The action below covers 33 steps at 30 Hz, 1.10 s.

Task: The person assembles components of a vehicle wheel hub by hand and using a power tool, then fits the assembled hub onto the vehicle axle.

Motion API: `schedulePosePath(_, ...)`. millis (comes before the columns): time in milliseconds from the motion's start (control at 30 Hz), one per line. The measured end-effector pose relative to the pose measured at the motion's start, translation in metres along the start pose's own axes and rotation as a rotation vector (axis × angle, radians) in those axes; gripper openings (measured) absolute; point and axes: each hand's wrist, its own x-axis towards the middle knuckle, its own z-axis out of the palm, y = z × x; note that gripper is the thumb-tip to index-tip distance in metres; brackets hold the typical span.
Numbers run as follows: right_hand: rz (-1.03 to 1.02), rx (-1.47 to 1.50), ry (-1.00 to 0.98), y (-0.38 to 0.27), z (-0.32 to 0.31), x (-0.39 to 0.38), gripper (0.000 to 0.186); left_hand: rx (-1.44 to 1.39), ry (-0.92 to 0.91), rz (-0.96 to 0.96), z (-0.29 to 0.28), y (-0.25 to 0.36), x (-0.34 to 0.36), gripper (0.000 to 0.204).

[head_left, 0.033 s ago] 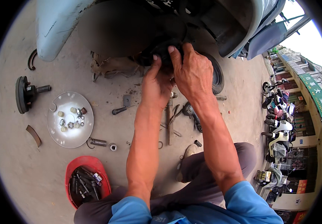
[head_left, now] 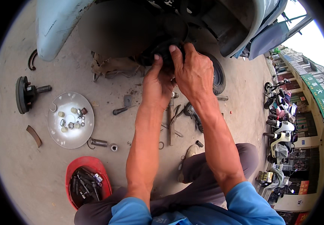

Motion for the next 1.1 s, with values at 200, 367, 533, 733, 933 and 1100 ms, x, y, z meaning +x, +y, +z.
schedulePosePath(200,0.145,0.231,-0.009,0.007,0.003,-0.007,0.046,0.050,0.048,0.023,0.006,0.000,-0.013,0.046)
schedulePosePath(367,0.089,0.189,-0.119,0.001,0.005,-0.020,0.048,0.201,0.112,0.092,-0.014,0.006,-0.013,0.043)
schedulePosePath(533,0.059,0.122,-0.117,0.004,0.005,-0.020,0.050,0.243,0.150,0.004,-0.013,0.010,-0.016,0.032)
schedulePosePath(733,0.113,0.186,-0.155,0.001,0.006,-0.019,0.050,0.420,0.312,0.086,0.005,0.008,-0.018,0.036)
schedulePosePath(933,0.124,0.355,0.018,0.009,0.003,-0.023,0.043,0.442,0.302,0.098,-0.006,-0.001,-0.019,0.042)
schedulePosePath(1100,0.104,0.585,0.055,0.024,0.020,-0.020,0.032,1.286,0.457,0.387,0.018,0.001,-0.027,0.042)
